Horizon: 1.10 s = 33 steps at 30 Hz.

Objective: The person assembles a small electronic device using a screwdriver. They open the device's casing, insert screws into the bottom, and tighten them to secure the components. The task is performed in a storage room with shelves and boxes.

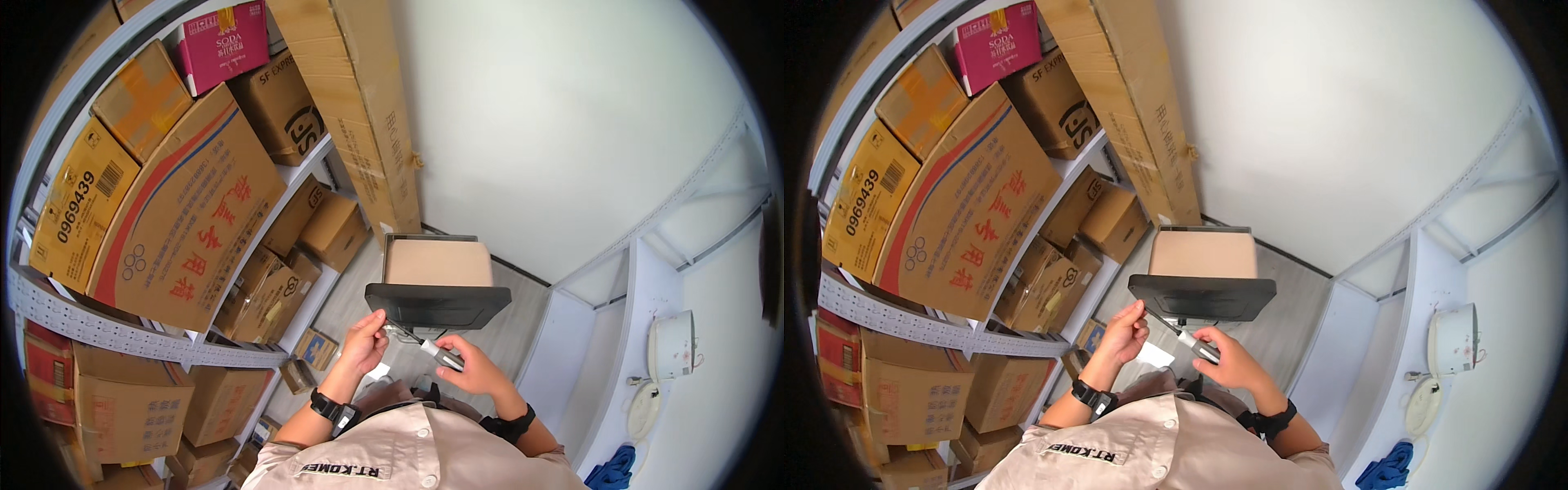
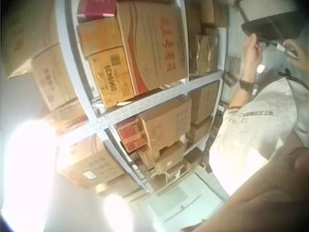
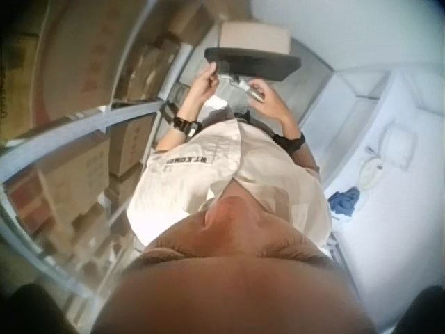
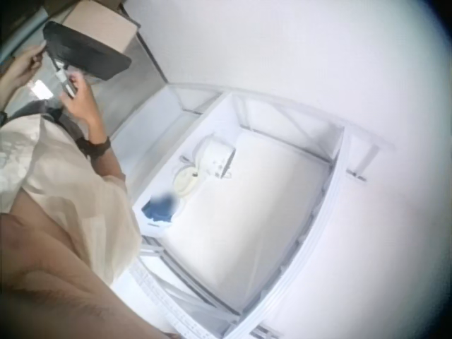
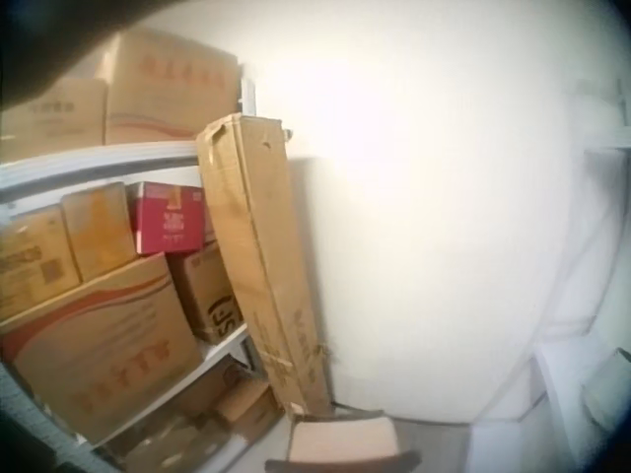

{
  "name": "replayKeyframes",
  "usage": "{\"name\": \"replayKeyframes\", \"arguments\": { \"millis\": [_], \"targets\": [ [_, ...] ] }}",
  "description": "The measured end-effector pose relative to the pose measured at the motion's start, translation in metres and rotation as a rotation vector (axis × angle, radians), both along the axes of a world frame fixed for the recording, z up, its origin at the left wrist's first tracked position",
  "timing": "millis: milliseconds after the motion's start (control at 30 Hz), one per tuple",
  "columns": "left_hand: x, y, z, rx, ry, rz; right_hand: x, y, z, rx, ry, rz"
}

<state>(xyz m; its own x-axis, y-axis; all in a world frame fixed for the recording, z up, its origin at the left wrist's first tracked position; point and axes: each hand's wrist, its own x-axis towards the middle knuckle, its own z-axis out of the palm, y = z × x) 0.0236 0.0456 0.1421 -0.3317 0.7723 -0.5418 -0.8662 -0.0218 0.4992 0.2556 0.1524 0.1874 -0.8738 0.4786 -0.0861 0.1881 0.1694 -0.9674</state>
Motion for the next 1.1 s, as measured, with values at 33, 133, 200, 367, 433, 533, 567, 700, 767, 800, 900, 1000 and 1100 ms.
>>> {"name": "replayKeyframes", "arguments": {
  "millis": [33,133,200,367,433,533,567,700,767,800,900,1000,1100],
  "targets": [
    [-0.001,-0.002,-0.007,-0.027,-0.041,-0.011,0.0,-0.004,-0.005,0.009,-0.002,-0.011],
    [-0.004,-0.006,-0.021,-0.114,-0.058,-0.072,0.0,-0.016,-0.015,-0.019,-0.03,-0.05],
    [-0.012,-0.008,-0.029,-0.145,-0.028,-0.133,-0.002,-0.023,-0.018,-0.046,-0.053,-0.085],
    [-0.035,-0.001,-0.032,-0.168,0.024,-0.27,-0.015,-0.048,-0.02,-0.106,-0.063,-0.233],
    [-0.05,0.0,-0.029,-0.129,0.021,-0.33,-0.026,-0.061,-0.023,-0.118,-0.057,-0.303],
    [-0.073,0.003,-0.031,-0.108,0.01,-0.436,-0.043,-0.085,-0.03,-0.085,-0.041,-0.407],
    [-0.08,0.005,-0.032,-0.107,0.006,-0.472,-0.049,-0.093,-0.034,-0.046,-0.028,-0.439],
    [-0.101,0.011,-0.036,-0.099,0.002,-0.594,-0.078,-0.127,-0.045,-0.065,-0.005,-0.587],
    [-0.107,0.015,-0.037,-0.103,0.009,-0.609,-0.09,-0.139,-0.045,-0.112,0.012,-0.64],
    [-0.109,0.015,-0.036,-0.105,0.011,-0.616,-0.095,-0.144,-0.045,-0.135,0.021,-0.664],
    [-0.113,0.017,-0.031,-0.109,0.011,-0.648,-0.105,-0.153,-0.043,-0.177,0.021,-0.727],
    [-0.116,0.019,-0.028,-0.088,0.004,-0.679,-0.115,-0.16,-0.041,-0.185,0.04,-0.761],
    [-0.116,0.022,-0.026,-0.085,0.013,-0.705,-0.121,-0.165,-0.044,-0.182,0.052,-0.803]
  ]
}}
